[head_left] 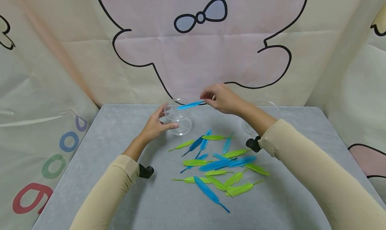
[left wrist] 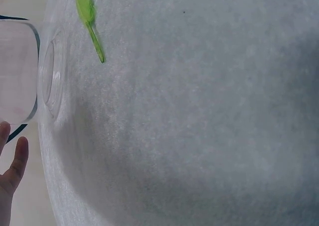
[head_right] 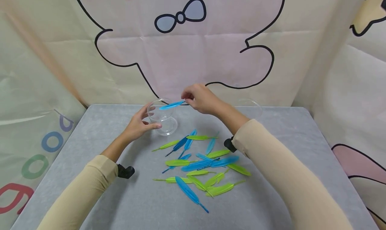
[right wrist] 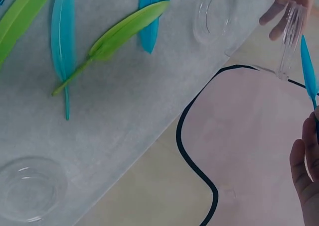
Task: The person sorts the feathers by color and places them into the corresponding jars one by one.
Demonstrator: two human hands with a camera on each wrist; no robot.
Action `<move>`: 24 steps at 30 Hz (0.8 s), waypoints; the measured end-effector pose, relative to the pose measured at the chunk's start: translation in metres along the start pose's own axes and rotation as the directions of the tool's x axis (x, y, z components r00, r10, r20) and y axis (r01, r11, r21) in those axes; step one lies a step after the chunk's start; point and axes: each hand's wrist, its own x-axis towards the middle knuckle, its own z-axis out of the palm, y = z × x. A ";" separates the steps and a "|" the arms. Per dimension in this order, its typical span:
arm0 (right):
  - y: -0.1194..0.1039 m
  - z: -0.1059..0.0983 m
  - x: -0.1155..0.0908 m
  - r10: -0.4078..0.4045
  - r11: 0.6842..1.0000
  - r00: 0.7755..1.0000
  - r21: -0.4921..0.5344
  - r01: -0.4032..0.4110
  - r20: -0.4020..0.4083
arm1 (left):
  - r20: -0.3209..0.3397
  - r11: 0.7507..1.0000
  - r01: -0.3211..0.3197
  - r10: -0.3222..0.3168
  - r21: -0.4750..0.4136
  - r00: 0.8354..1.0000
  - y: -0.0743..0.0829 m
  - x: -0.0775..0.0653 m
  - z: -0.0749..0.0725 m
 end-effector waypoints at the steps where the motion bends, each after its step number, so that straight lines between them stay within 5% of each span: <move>1: -0.001 0.002 0.002 -0.003 1.000 1.000 0.001 0.003 0.004 | 0.002 1.000 0.001 -0.001 -0.003 1.000 0.000 -0.001 0.000; 24: -0.019 0.046 0.024 -0.079 0.997 0.997 -0.009 0.079 0.017 | -0.009 1.000 -0.008 0.008 -0.006 1.000 0.000 -0.001 0.002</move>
